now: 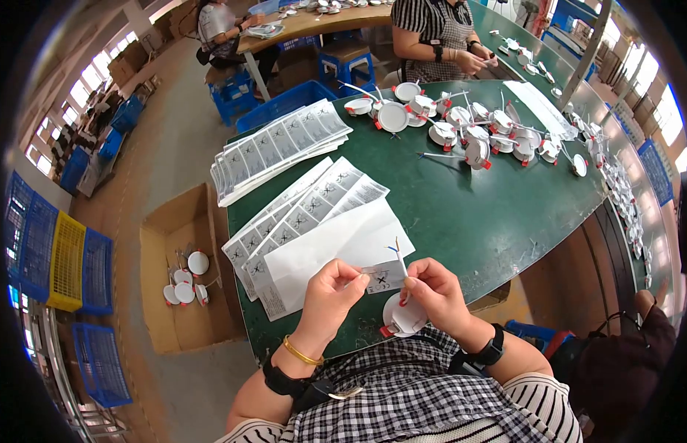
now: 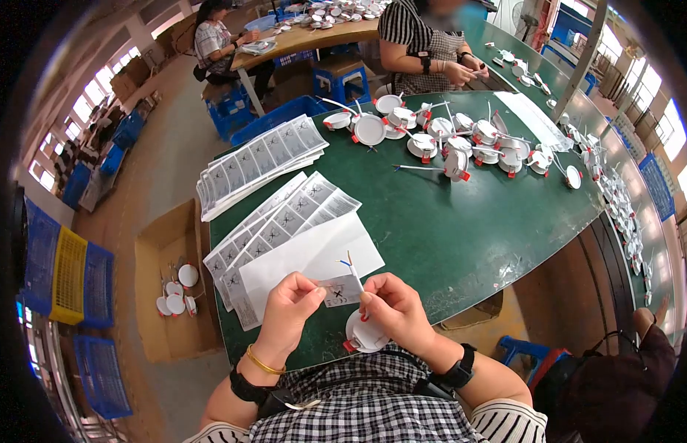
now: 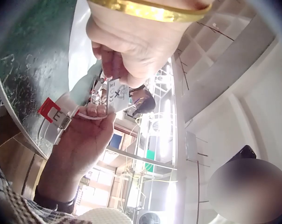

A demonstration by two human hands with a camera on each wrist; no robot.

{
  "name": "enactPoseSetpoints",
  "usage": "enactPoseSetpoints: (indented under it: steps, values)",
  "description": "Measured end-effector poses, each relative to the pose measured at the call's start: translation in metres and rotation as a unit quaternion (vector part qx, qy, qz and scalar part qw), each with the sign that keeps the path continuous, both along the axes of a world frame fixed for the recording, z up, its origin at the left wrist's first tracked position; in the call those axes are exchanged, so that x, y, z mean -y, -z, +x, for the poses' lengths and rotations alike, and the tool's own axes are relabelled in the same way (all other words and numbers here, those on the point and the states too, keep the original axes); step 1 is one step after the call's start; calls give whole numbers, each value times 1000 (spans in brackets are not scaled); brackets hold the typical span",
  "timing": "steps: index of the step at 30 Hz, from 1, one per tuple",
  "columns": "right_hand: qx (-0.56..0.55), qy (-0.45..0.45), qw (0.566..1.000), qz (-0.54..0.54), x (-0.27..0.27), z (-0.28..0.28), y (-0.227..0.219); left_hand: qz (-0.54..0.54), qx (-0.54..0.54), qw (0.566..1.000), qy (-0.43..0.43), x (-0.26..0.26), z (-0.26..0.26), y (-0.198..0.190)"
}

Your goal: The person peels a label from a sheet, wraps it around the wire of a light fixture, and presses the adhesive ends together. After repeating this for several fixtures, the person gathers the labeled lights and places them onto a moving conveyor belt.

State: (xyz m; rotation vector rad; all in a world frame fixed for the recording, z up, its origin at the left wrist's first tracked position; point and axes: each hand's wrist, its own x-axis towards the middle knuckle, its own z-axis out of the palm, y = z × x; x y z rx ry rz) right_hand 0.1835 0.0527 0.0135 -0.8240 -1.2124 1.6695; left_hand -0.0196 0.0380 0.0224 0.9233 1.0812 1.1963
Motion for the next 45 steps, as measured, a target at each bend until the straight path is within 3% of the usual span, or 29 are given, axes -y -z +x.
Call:
enactPoseSetpoints:
  steps: [18, 28, 31, 34, 36, 39, 45]
  values:
    - [-26, 32, 998, -37, -5, -5, 7, 3, 50, 998, -34, -9, 9, 0]
    - [-42, 42, 998, -27, -4, -4, 7, 7, 50, 999, -4, -13, 2, -3]
    - [-28, 44, 998, -18, -4, -4, 6, -9, 10, 1000, 27, -16, -2, -9]
    - [-22, 30, 999, -20, -4, -2, 4, 57, -54, 996, 35, -25, 1, -17]
    - [-10, 30, 999, -22, -4, -3, 0, 54, -144, 980, 129, -30, 7, -26]
    - [-5, 24, 1000, -16, -5, 3, -3, 4, -230, 957, 179, -38, 2, -36]
    - [-43, 20, 999, -1, -4, 2, -2, 54, -248, 953, 166, -37, -1, -36]
